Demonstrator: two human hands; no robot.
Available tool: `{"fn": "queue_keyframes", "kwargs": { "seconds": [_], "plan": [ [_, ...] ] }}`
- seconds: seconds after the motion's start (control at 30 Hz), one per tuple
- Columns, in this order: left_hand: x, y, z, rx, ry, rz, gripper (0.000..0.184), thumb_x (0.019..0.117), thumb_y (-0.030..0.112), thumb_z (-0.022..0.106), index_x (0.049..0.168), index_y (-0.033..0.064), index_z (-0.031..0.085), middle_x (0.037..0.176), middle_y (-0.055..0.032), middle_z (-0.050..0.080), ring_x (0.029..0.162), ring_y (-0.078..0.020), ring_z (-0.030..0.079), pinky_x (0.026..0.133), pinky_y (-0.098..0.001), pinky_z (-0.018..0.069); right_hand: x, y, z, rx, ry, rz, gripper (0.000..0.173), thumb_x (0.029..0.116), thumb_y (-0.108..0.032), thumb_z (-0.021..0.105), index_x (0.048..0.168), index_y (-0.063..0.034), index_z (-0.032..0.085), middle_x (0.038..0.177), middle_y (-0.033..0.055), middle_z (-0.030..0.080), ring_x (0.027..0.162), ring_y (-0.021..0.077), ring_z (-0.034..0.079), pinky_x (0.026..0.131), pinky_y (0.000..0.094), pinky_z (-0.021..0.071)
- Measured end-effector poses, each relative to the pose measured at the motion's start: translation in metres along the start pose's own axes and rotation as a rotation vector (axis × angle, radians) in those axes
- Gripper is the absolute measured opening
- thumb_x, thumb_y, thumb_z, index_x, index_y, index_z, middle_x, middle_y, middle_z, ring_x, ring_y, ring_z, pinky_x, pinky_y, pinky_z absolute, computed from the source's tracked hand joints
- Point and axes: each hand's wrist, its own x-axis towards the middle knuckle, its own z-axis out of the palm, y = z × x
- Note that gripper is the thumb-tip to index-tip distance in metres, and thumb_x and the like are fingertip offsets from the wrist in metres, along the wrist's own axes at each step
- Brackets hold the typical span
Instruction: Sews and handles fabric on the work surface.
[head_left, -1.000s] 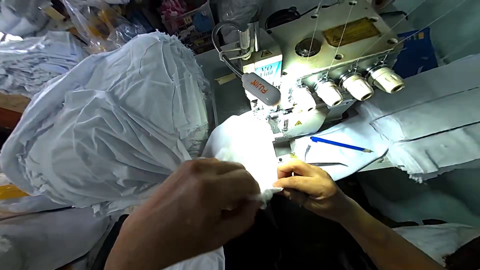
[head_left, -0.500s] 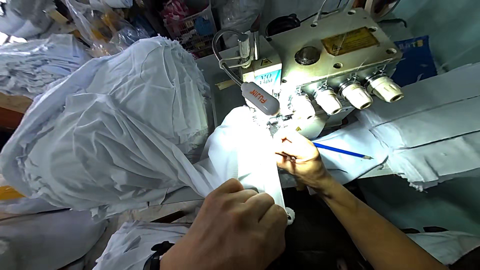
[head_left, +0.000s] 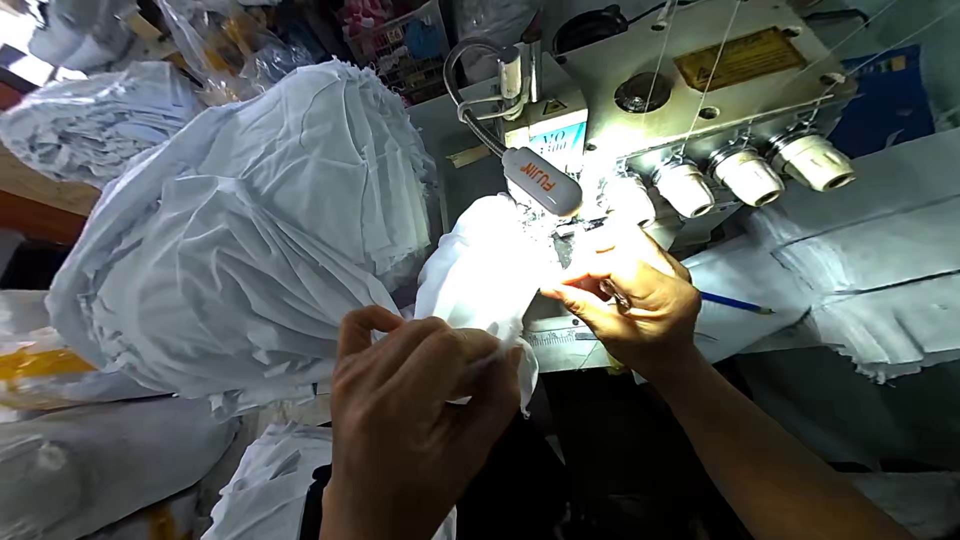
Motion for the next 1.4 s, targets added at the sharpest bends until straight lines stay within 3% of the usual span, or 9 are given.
{"fn": "queue_keyframes", "kwargs": {
  "seconds": [0.23, 0.37, 0.43, 0.5, 0.6, 0.7, 1.07, 1.3, 1.4],
  "plan": [
    [-0.002, 0.002, 0.001, 0.013, -0.015, 0.022, 0.016, 0.0921, 0.023, 0.072, 0.081, 0.0119, 0.072, 0.073, 0.0054, 0.07, 0.072, 0.0041, 0.059, 0.089, -0.0264, 0.0395, 0.014, -0.003, 0.004, -0.076, -0.108, -0.04, 0.013, 0.091, -0.013, 0.073, 0.087, -0.0007, 0.074, 0.095, 0.0083, 0.065, 0.092, 0.0014, 0.058, 0.085, 0.0101, 0.0455],
    [-0.006, 0.008, 0.002, 0.008, -0.157, 0.224, 0.018, 0.1, 0.028, 0.068, 0.09, 0.0124, 0.069, 0.075, -0.0013, 0.065, 0.07, -0.0088, 0.059, 0.089, -0.0338, 0.0398, 0.019, -0.032, -0.031, -0.038, -0.325, -0.092, 0.032, 0.0982, -0.031, 0.067, 0.117, -0.0047, 0.068, 0.103, 0.0027, 0.063, 0.084, -0.0008, 0.056, 0.073, 0.0104, 0.0461],
    [-0.011, 0.015, 0.012, -0.062, -0.18, 0.304, 0.014, 0.0999, 0.022, 0.067, 0.09, 0.0117, 0.066, 0.074, -0.0026, 0.062, 0.07, -0.0127, 0.058, 0.09, -0.0346, 0.0403, 0.007, -0.049, -0.044, 0.05, -0.413, -0.181, 0.02, 0.1028, -0.02, 0.063, 0.111, -0.0037, 0.072, 0.108, 0.0076, 0.071, 0.09, 0.0058, 0.065, 0.077, 0.0159, 0.0526],
    [-0.019, 0.019, 0.032, -0.172, -0.13, 0.306, 0.013, 0.0978, 0.02, 0.069, 0.09, 0.0108, 0.064, 0.074, -0.0033, 0.061, 0.07, -0.0134, 0.057, 0.091, -0.0349, 0.0413, -0.008, -0.05, -0.044, 0.119, -0.384, -0.203, 0.014, 0.1015, -0.007, 0.061, 0.096, -0.0008, 0.072, 0.096, 0.0113, 0.072, 0.087, 0.0112, 0.067, 0.076, 0.02, 0.0531],
    [-0.037, 0.004, 0.078, -0.067, -0.06, 0.191, 0.02, 0.097, 0.032, 0.067, 0.102, 0.0148, 0.058, 0.095, -0.0036, 0.065, 0.088, -0.0134, 0.062, 0.095, -0.0368, 0.0383, -0.031, -0.049, -0.042, 0.17, -0.321, -0.084, 0.015, 0.0992, -0.013, 0.065, 0.091, -0.0005, 0.066, 0.093, 0.0096, 0.068, 0.09, 0.0069, 0.065, 0.082, 0.0142, 0.0523],
    [-0.054, -0.054, 0.117, 0.231, 0.09, 0.164, 0.015, 0.0961, 0.013, 0.056, 0.088, 0.0136, 0.069, 0.098, -0.0058, 0.072, 0.092, -0.0199, 0.065, 0.092, -0.0462, 0.0388, -0.057, -0.049, -0.041, 0.181, -0.349, 0.004, 0.019, 0.0978, -0.017, 0.069, 0.087, -0.0018, 0.068, 0.088, 0.0074, 0.068, 0.083, 0.0057, 0.065, 0.075, 0.0144, 0.0533],
    [-0.025, -0.081, 0.099, 0.364, 0.195, 0.399, 0.011, 0.0985, 0.017, 0.059, 0.088, 0.0178, 0.061, 0.096, -0.0019, 0.064, 0.1, -0.0175, 0.059, 0.105, -0.0477, 0.0279, -0.08, -0.015, -0.025, 0.083, -0.326, 0.176, 0.022, 0.0954, -0.023, 0.069, 0.083, -0.0056, 0.073, 0.091, 0.0061, 0.065, 0.081, 0.0033, 0.059, 0.071, 0.0146, 0.0491],
    [0.009, -0.085, 0.087, 0.253, -0.025, 0.481, 0.01, 0.0905, 0.006, 0.064, 0.087, 0.0117, 0.072, 0.103, -0.0068, 0.072, 0.108, -0.0245, 0.064, 0.1, -0.0506, 0.0375, -0.064, 0.005, -0.011, 0.054, -0.159, 0.24, 0.02, 0.0902, -0.017, 0.074, 0.079, 0.0003, 0.072, 0.09, 0.0087, 0.064, 0.083, 0.0001, 0.058, 0.073, 0.0103, 0.0475],
    [0.016, -0.082, 0.08, 0.108, -0.205, 0.438, 0.011, 0.0846, 0.008, 0.068, 0.089, 0.0136, 0.076, 0.098, -0.0012, 0.075, 0.111, -0.0221, 0.066, 0.109, -0.0585, 0.033, -0.059, 0.016, -0.007, 0.01, -0.124, 0.244, 0.021, 0.0908, -0.017, 0.073, 0.078, -0.0004, 0.073, 0.087, 0.0064, 0.063, 0.079, -0.0003, 0.056, 0.071, 0.0108, 0.046]
  ]
}}
